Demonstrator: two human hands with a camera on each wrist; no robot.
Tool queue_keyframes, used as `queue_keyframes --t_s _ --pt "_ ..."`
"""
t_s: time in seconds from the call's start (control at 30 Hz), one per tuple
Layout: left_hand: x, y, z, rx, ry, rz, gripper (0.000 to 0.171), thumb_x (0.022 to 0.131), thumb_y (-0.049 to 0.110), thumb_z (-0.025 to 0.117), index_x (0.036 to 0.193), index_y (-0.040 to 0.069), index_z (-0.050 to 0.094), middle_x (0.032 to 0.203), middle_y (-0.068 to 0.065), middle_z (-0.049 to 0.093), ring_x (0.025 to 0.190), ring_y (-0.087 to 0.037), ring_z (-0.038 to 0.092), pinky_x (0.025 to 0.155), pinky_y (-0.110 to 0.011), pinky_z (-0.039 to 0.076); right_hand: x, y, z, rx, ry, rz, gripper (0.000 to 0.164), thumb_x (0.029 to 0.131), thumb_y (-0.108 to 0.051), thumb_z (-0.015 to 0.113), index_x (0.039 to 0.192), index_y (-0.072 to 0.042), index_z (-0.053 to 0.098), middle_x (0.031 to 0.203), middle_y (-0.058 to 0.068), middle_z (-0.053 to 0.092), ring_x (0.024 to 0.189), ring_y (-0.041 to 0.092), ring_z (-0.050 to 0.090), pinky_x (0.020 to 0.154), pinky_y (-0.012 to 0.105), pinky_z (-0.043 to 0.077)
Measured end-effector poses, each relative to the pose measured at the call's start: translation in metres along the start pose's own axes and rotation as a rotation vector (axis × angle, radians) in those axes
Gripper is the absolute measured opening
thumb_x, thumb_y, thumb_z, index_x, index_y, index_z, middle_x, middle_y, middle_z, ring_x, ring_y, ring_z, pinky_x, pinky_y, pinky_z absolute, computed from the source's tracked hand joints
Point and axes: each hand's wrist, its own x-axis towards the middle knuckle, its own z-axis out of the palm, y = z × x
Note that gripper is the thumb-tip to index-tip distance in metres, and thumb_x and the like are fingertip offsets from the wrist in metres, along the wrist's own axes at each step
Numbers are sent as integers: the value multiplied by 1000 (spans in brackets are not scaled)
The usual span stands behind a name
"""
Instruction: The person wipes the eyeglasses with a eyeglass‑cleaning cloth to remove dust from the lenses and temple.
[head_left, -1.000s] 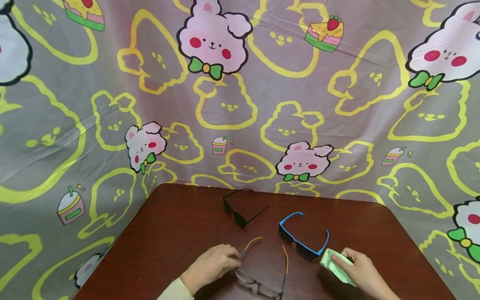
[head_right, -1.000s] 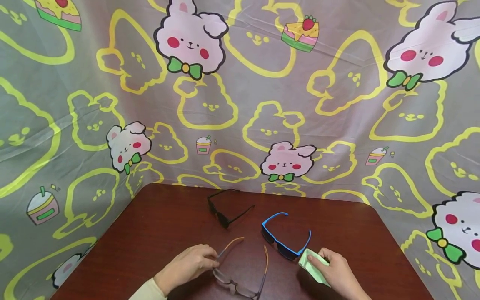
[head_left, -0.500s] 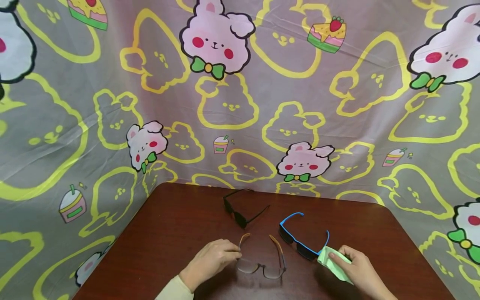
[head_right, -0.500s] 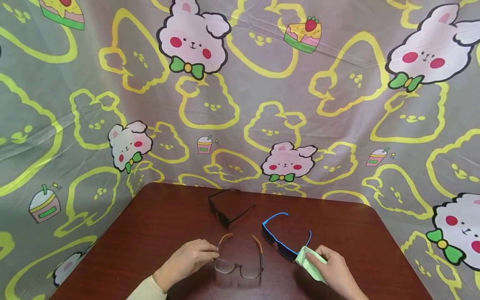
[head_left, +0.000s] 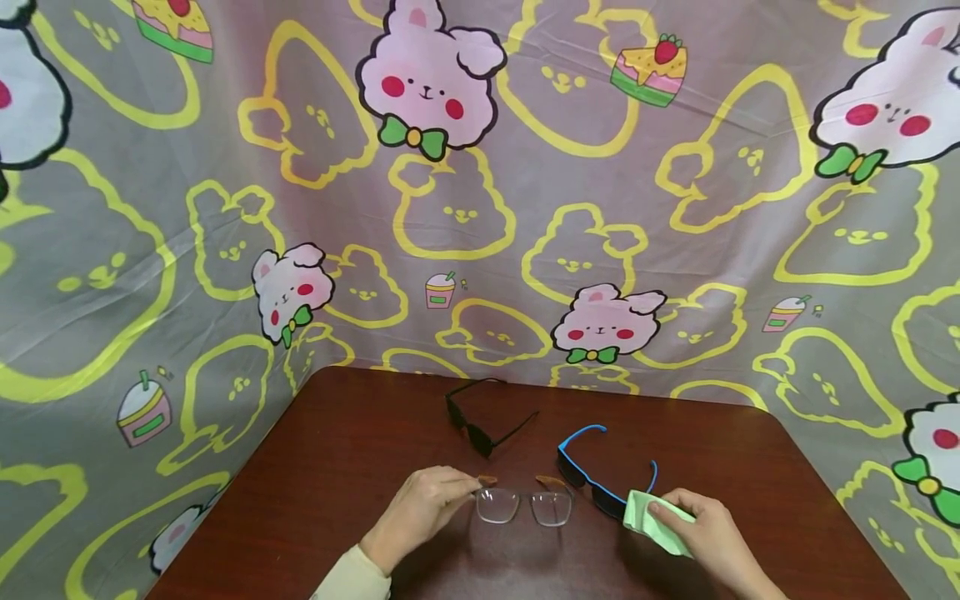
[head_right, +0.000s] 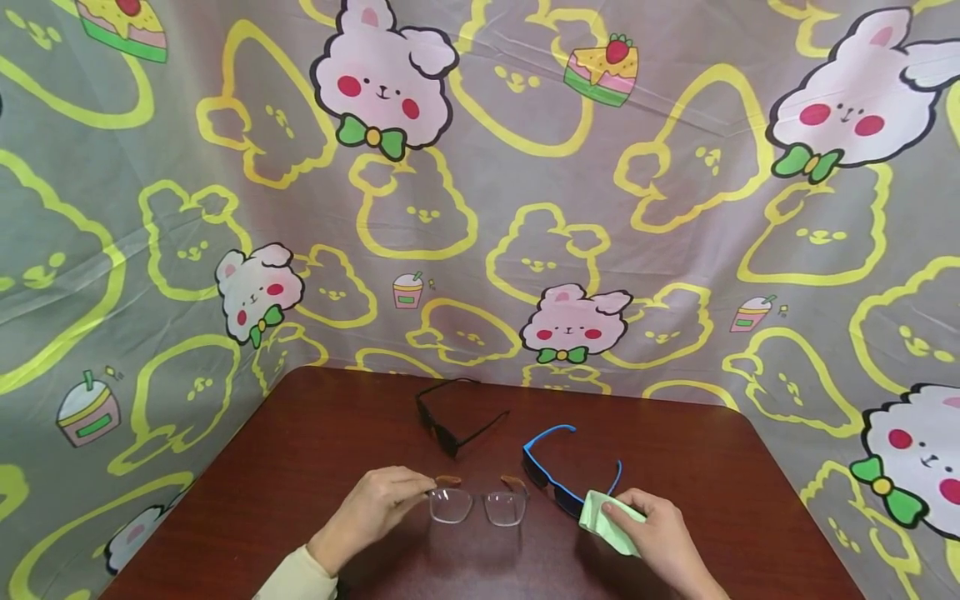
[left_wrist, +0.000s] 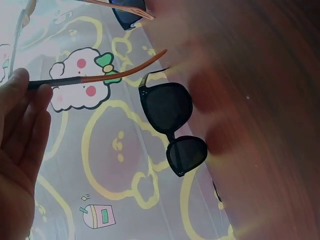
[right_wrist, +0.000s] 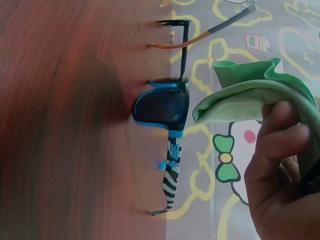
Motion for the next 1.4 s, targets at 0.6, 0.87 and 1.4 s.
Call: queue_keyframes --t_s 0.6,0.87,1.4 --pt "19 11 3 -46 210 -226 17 70 1 78 85 8 74 81 2 70 72 -7 65 64 -20 51 12 -31 8 170 2 31 16 82 -17 74 87 -6 64 74 1 63 56 11 54 52 26 45" --pt "23 15 6 -76 228 -284 17 71 2 79 87 7 75 80 2 70 71 -5 65 63 -18 50 17 -47 17 158 162 -44 13 81 -15 75 91 -8 71 75 1 65 61 8 55 53 25 46" --pt "30 19 13 -145 231 -285 14 73 3 78 86 6 74 78 1 69 70 -5 64 62 -17 49 19 -68 36 246 271 -390 27 80 4 72 104 -6 73 103 7 69 92 2 62 70 13 47"
